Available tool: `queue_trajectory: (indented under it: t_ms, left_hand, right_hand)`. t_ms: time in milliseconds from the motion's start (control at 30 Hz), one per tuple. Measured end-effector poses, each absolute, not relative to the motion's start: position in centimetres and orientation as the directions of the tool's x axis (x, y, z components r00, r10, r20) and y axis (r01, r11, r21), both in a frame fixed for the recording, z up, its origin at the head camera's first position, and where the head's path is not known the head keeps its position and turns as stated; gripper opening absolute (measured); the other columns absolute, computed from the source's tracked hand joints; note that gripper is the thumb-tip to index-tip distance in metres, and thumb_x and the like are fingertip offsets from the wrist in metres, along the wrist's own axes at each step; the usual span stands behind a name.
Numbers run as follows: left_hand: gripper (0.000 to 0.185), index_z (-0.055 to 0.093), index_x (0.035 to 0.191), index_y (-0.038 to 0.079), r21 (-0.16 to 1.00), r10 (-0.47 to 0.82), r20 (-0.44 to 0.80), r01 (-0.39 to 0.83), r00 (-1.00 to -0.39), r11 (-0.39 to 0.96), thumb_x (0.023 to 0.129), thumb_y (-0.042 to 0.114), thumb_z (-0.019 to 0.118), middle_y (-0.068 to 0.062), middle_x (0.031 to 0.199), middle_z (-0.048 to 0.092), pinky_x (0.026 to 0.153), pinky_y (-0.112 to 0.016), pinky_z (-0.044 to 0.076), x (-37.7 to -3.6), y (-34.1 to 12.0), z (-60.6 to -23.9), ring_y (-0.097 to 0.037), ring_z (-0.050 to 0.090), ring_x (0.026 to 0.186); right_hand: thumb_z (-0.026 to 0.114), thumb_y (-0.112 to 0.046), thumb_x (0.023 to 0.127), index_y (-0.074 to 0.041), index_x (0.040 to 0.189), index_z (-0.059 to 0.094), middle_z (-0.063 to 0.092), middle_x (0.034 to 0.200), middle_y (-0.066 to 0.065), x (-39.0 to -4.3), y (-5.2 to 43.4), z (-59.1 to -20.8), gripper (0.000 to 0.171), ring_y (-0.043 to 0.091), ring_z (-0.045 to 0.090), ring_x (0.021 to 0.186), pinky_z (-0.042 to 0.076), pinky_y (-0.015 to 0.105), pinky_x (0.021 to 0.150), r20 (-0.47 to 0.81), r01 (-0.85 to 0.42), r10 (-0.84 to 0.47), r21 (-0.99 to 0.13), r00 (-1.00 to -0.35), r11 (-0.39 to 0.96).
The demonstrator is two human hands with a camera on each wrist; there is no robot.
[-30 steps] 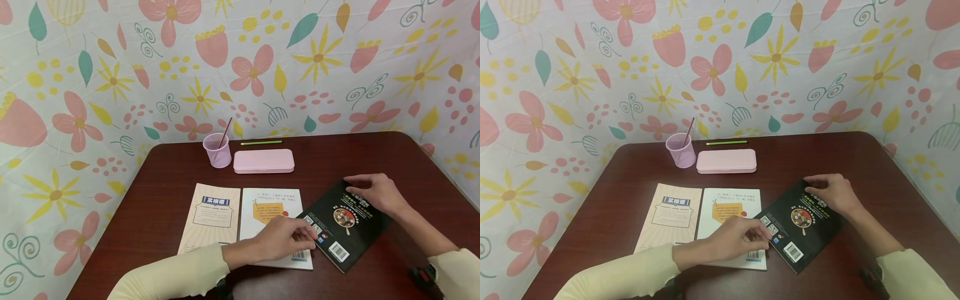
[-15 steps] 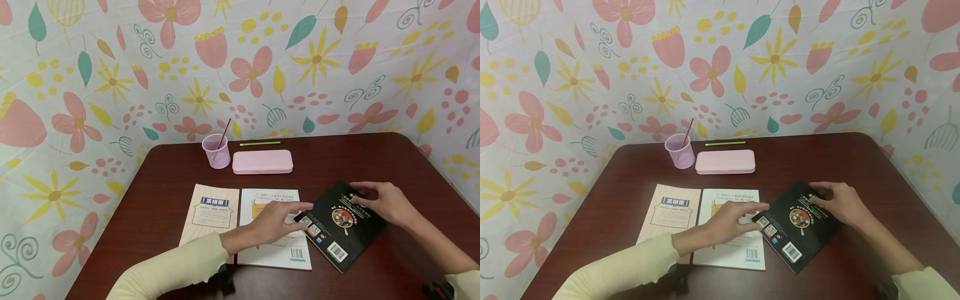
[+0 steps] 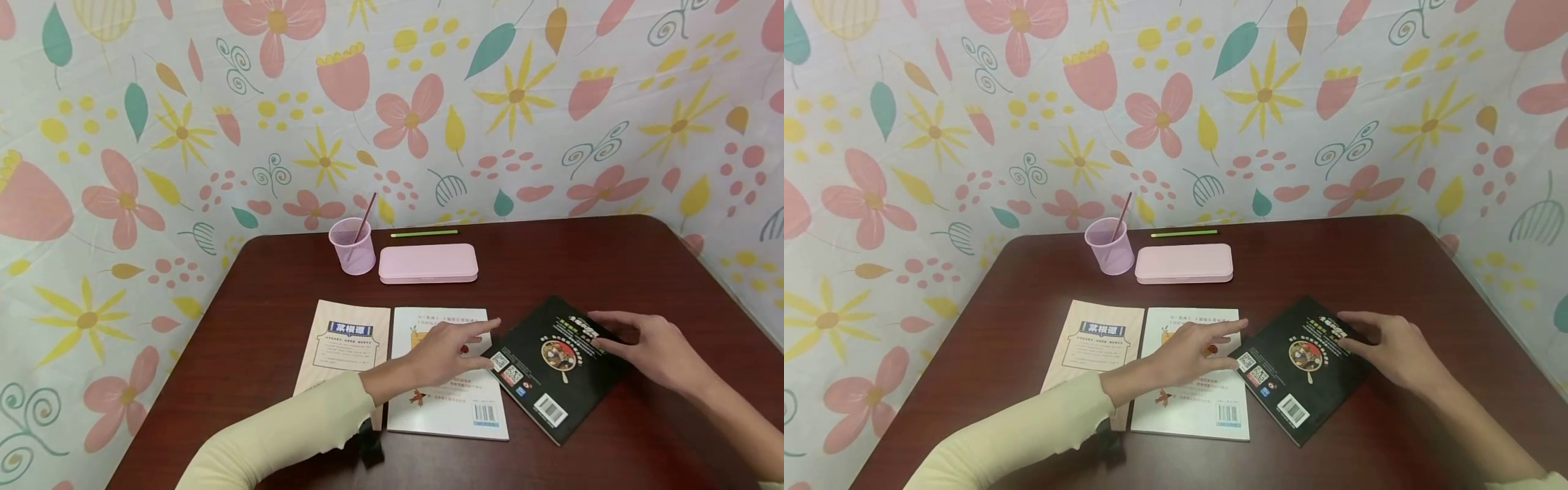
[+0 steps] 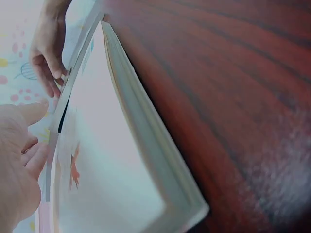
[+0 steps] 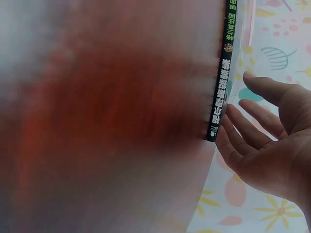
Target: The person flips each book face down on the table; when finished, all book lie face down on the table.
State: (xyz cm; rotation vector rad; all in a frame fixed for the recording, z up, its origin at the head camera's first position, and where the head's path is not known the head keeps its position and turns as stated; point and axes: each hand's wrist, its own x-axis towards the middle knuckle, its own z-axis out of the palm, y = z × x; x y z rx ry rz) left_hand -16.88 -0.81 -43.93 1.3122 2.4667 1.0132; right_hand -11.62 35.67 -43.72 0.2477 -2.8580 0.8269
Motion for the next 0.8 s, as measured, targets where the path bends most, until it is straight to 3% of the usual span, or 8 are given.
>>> queue_trajectory:
  t_ms: [200, 467, 800]
  left_hand:
    - [0.068, 0.048, 0.16, 0.012, 0.64, 0.797, 0.122, 0.661, -0.592, 0.393, 0.1, 0.026, 0.077, -0.001, 0.146, 0.065, 0.099, -0.013, 0.048, -17.1, -0.8, -44.2, -0.002, 0.064, 0.124]
    - [0.061, 0.053, 0.158, 0.013, 0.632, 0.804, 0.111, 0.666, -0.584, 0.397, 0.102, 0.024, 0.075, 0.001, 0.132, 0.073, 0.098, -0.011, 0.047, -17.3, -0.6, -44.6, 0.002, 0.066, 0.115]
    - [0.055, 0.058, 0.154, 0.012, 0.618, 0.821, 0.12, 0.689, -0.559, 0.379, 0.102, 0.021, 0.075, 0.0, 0.123, 0.075, 0.093, -0.009, 0.048, -17.7, -0.4, -44.9, 0.003, 0.066, 0.107]
  right_hand:
    - [0.091, -0.022, 0.086, -0.003, 0.127, 0.076, 0.076, 0.115, 0.022, -10.7, 36.2, -43.7, 0.048, -0.019, 0.052, 0.092, 0.04, 0.009, 0.07, 0.194, -0.183, -0.091, -0.534, -0.977, 0.825]
    - [0.091, -0.024, 0.087, -0.003, 0.131, 0.074, 0.071, 0.125, 0.029, -9.7, 37.3, -44.0, 0.052, -0.03, 0.038, 0.098, 0.037, 0.007, 0.071, 0.14, -0.145, -0.083, -0.519, -0.987, 0.842]
    - [0.094, -0.014, 0.079, 0.002, 0.135, 0.07, 0.068, 0.127, 0.033, -9.2, 38.3, -43.9, 0.063, -0.022, 0.051, 0.096, 0.04, 0.002, 0.071, 0.077, -0.158, -0.138, -0.515, -0.987, 0.843]
